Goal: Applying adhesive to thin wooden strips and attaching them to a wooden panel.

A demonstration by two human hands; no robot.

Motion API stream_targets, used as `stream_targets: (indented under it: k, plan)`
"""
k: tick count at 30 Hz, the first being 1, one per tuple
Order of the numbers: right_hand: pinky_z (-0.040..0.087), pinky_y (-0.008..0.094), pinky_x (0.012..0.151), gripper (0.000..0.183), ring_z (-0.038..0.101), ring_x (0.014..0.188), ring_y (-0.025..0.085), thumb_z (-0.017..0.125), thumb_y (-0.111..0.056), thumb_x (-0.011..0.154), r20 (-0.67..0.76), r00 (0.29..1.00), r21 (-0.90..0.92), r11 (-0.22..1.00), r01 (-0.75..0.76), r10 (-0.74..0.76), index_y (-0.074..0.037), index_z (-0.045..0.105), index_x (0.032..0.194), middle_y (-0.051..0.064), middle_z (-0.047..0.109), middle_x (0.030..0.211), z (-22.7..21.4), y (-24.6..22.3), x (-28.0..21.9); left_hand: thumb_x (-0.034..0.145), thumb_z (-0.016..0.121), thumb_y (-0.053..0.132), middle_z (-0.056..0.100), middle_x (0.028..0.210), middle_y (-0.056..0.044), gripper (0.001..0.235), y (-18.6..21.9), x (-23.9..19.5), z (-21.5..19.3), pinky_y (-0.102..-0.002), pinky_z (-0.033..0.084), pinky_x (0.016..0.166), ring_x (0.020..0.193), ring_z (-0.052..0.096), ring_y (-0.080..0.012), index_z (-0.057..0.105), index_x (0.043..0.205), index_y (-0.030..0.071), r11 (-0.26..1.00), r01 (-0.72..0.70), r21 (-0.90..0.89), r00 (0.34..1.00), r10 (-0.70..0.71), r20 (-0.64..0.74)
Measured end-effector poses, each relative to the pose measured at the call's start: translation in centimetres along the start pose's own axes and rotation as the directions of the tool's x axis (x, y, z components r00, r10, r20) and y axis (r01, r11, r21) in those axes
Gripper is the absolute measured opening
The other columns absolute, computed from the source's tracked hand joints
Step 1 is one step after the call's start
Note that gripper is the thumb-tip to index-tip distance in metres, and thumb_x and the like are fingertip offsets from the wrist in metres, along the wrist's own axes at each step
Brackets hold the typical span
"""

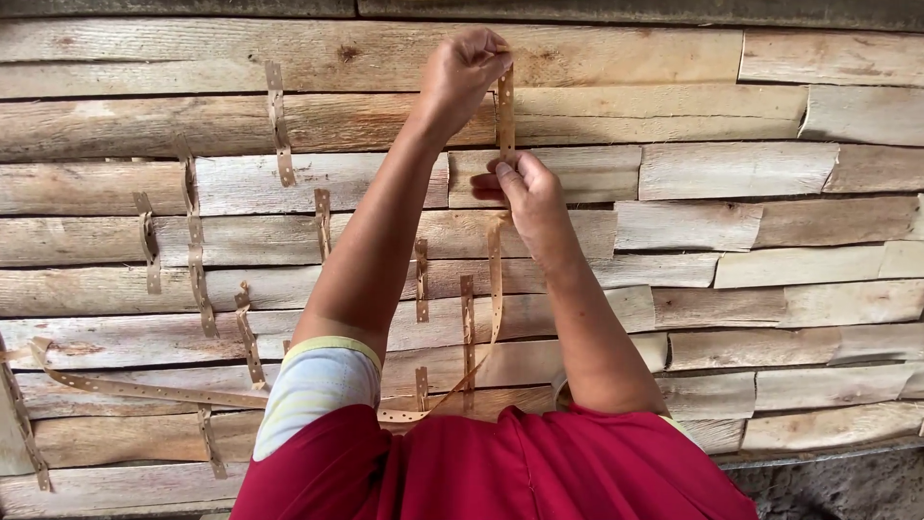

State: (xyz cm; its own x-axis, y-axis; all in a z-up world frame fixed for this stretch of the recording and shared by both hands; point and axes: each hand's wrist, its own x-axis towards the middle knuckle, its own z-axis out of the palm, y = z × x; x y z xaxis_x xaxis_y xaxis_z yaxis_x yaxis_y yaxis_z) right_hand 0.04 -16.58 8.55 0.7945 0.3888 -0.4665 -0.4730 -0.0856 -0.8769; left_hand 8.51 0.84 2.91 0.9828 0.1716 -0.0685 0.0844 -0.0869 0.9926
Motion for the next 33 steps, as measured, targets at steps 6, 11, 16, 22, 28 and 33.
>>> stream_targets:
  k: [6,11,16,22,28,33]
  plan:
    - [0.059,0.022,0.056,0.022,0.077,0.065,0.018,0.056,-0.022,0.105,-0.023,0.996,-0.266,0.960,-0.094,0.091,-0.004,0.067,0.100,0.012,0.079,0.090,-0.8,-2.7,-2.1,0.094,0.072,0.013,0.068,0.074,0.006,0.012,0.6,0.0,0.5,-0.025,0.047,0.064,0.071,0.057,-0.0059,0.074,0.083,0.017,1.000,0.000,0.019,0.996,0.002,-0.087]
    - [0.058,0.030,0.054,0.032,0.073,0.059,0.024,0.057,-0.029,0.103,0.000,0.968,0.027,0.968,-0.251,0.251,0.002,0.063,0.098,0.019,0.074,0.077,-1.0,-1.1,-1.3,0.086,0.080,0.032,0.077,0.089,0.010,0.011,-2.2,0.6,0.8,-0.046,0.028,0.091,0.091,0.059,-0.0177,0.076,0.081,0.023,0.813,0.018,0.582,0.994,0.047,-0.097]
    - [0.046,0.024,0.042,0.032,0.071,0.056,0.019,0.054,-0.032,0.104,-0.034,0.940,-0.068,0.937,-0.341,0.340,-0.002,0.066,0.099,0.014,0.076,0.080,-0.3,0.1,-0.6,0.084,0.084,0.040,0.070,0.096,0.008,0.017,-5.5,1.0,0.5,-0.046,0.029,0.078,0.098,0.050,-0.0249,0.081,0.092,0.025,0.673,-0.054,0.738,0.985,0.156,-0.070]
    - [0.042,0.021,0.040,0.033,0.069,0.053,0.016,0.054,-0.032,0.104,-0.062,0.951,-0.143,0.941,-0.307,0.301,-0.004,0.067,0.093,0.013,0.077,0.077,-0.1,0.5,-0.3,0.079,0.084,0.033,0.065,0.094,0.004,0.018,-7.2,1.3,0.6,-0.045,0.028,0.074,0.096,0.049,-0.0264,0.075,0.091,0.023,0.629,-0.107,0.770,0.969,0.241,-0.062]
    - [0.043,0.023,0.042,0.031,0.069,0.052,0.017,0.056,-0.033,0.103,-0.085,0.950,-0.137,0.941,-0.310,0.300,-0.006,0.066,0.091,0.011,0.076,0.075,0.0,0.8,-0.2,0.077,0.086,0.037,0.062,0.096,0.005,0.021,-5.6,1.3,0.4,-0.046,0.029,0.078,0.098,0.049,-0.0257,0.071,0.083,0.025,0.673,-0.028,0.739,0.987,0.134,-0.085]
    - [0.045,0.022,0.040,0.032,0.067,0.049,0.018,0.058,-0.032,0.103,-0.091,0.947,-0.099,0.944,-0.316,0.307,-0.004,0.067,0.091,0.014,0.076,0.074,-0.3,1.2,0.0,0.072,0.082,0.026,0.072,0.095,0.007,0.036,-3.9,2.1,0.8,-0.042,0.030,0.078,0.094,0.056,-0.0225,0.052,0.091,0.027,0.705,0.201,0.680,0.971,-0.053,-0.233]
